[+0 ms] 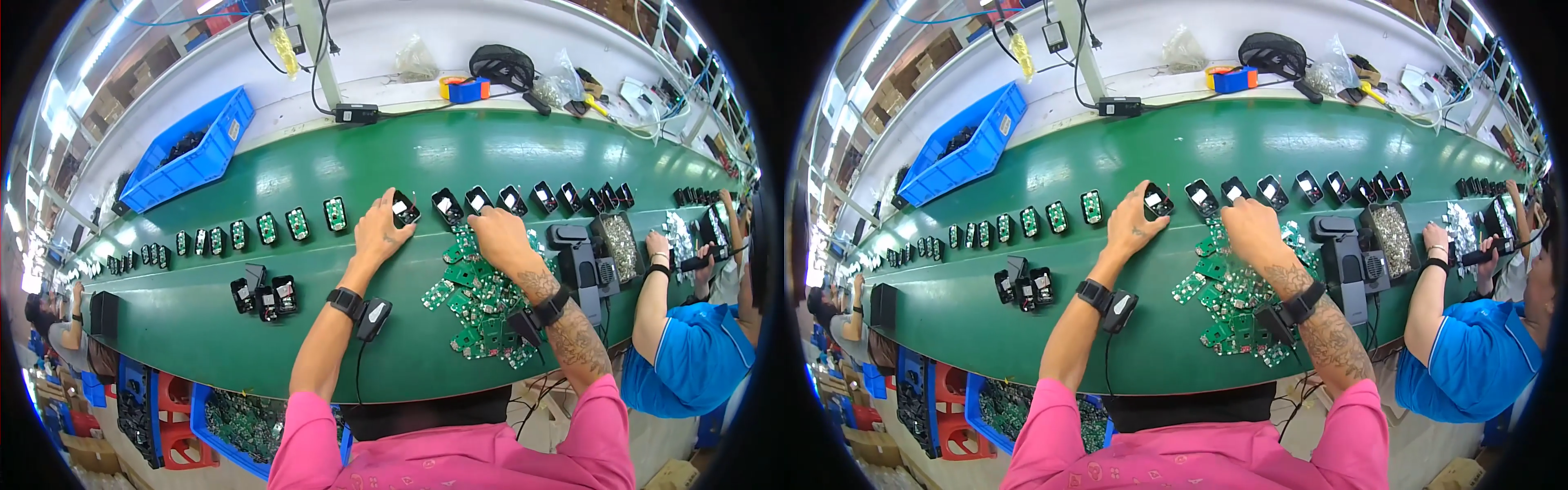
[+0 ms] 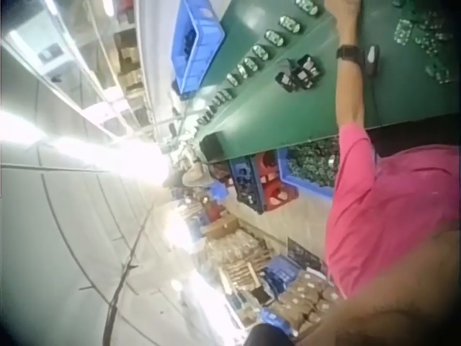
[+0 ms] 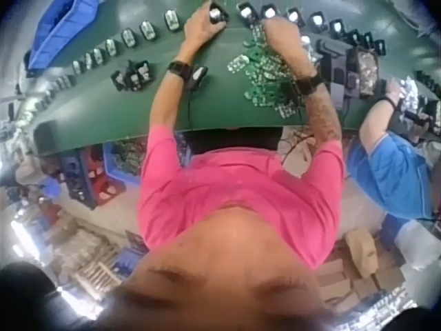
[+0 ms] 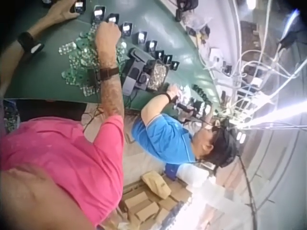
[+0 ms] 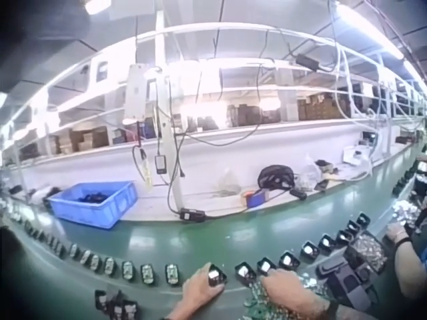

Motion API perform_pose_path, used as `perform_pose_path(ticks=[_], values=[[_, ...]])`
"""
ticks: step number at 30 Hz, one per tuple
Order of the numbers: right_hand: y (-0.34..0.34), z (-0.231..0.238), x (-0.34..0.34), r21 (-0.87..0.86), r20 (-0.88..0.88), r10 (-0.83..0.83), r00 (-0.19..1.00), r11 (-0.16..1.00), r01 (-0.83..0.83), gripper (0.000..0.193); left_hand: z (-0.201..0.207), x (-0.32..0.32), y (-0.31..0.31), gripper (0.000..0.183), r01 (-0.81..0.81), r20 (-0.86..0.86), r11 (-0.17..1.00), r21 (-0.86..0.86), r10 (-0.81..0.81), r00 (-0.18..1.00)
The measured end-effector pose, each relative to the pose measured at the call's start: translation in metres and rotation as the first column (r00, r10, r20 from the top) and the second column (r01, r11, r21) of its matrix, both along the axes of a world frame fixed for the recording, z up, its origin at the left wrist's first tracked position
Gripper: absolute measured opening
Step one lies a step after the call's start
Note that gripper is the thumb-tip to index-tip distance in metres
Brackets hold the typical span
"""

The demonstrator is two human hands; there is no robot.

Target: Assembling small circuit boards into plastic housings on a factory conveyor line.

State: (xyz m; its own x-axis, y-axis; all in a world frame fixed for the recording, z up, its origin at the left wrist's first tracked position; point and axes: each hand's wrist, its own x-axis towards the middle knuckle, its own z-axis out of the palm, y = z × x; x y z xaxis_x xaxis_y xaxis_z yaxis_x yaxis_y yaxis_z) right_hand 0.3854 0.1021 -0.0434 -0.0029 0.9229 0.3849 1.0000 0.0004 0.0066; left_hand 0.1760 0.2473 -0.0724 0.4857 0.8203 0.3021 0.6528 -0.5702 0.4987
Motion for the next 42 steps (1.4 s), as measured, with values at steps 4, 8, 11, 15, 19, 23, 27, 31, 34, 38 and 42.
perform_pose_path(ticks=[4, 8, 11, 15, 19, 23, 27, 31, 34, 38, 42], values=[[0.018, -0.013, 0.003, -0.239, 0.037, -0.009, 0.999, 0.971, 0.017, 0.016, -0.021, -0.028, -0.011, 0.078, 0.099, 0.494, 0.992, -0.077, -0.048, 0.868], [0.001, -0.013, 0.014, -0.005, 0.108, 0.168, 0.980, 0.986, -0.168, 0.005, 0.009, -0.056, -0.085, 0.080, 0.570, 0.821, 0.615, -0.545, 0.253, 0.512], [-0.004, -0.007, 0.007, 0.050, 0.109, 0.211, 0.971, 0.975, -0.218, 0.002, -0.004, -0.088, -0.119, 0.081, 0.623, 0.806, 0.517, -0.587, 0.306, 0.506], [-0.039, 0.011, -0.036, 0.091, -0.025, 0.240, 0.970, 0.967, -0.237, 0.005, -0.006, -0.107, -0.157, 0.067, 0.610, 0.806, 0.526, -0.592, 0.389, 0.446], [-0.077, 0.000, -0.090, 0.105, -0.122, 0.428, 0.896, 0.903, -0.417, 0.006, -0.013, -0.103, -0.172, 0.053, 0.471, 0.740, 0.585, -0.661, 0.403, 0.538], [-0.099, -0.006, -0.111, 0.076, -0.708, 0.261, 0.657, 0.952, -0.296, 0.010, -0.013, -0.099, -0.183, 0.037, 0.415, 0.724, 0.609, -0.675, 0.441, 0.531], [-0.106, -0.019, -0.120, -0.071, -0.995, -0.086, -0.057, 0.970, -0.232, 0.012, -0.010, -0.091, -0.204, 0.024, 0.284, 0.739, 0.792, -0.540, 0.284, 0.611], [-0.111, -0.029, -0.127, -0.043, -0.972, -0.084, -0.219, 0.982, -0.182, 0.014, -0.002, -0.090, -0.218, 0.019, 0.095, 0.599, 0.944, -0.315, 0.120, 0.791], [-0.115, -0.032, -0.132, 0.008, -0.987, -0.011, -0.160, 0.993, -0.116, 0.016, 0.010, -0.081, -0.227, 0.017, -0.041, 0.561, 0.976, -0.212, 0.156, 0.813], [-0.118, -0.031, -0.143, 0.033, -0.983, 0.022, -0.185, 0.998, -0.057, 0.017, -0.001, -0.077, -0.232, 0.012, -0.098, 0.471, 0.984, -0.151, 0.159, 0.868], [-0.125, -0.033, -0.147, 0.084, -0.990, 0.095, 0.106, 0.991, -0.104, 0.015, -0.008, -0.071, -0.233, 0.011, -0.153, 0.508, 0.972, -0.176, 0.223, 0.832]])
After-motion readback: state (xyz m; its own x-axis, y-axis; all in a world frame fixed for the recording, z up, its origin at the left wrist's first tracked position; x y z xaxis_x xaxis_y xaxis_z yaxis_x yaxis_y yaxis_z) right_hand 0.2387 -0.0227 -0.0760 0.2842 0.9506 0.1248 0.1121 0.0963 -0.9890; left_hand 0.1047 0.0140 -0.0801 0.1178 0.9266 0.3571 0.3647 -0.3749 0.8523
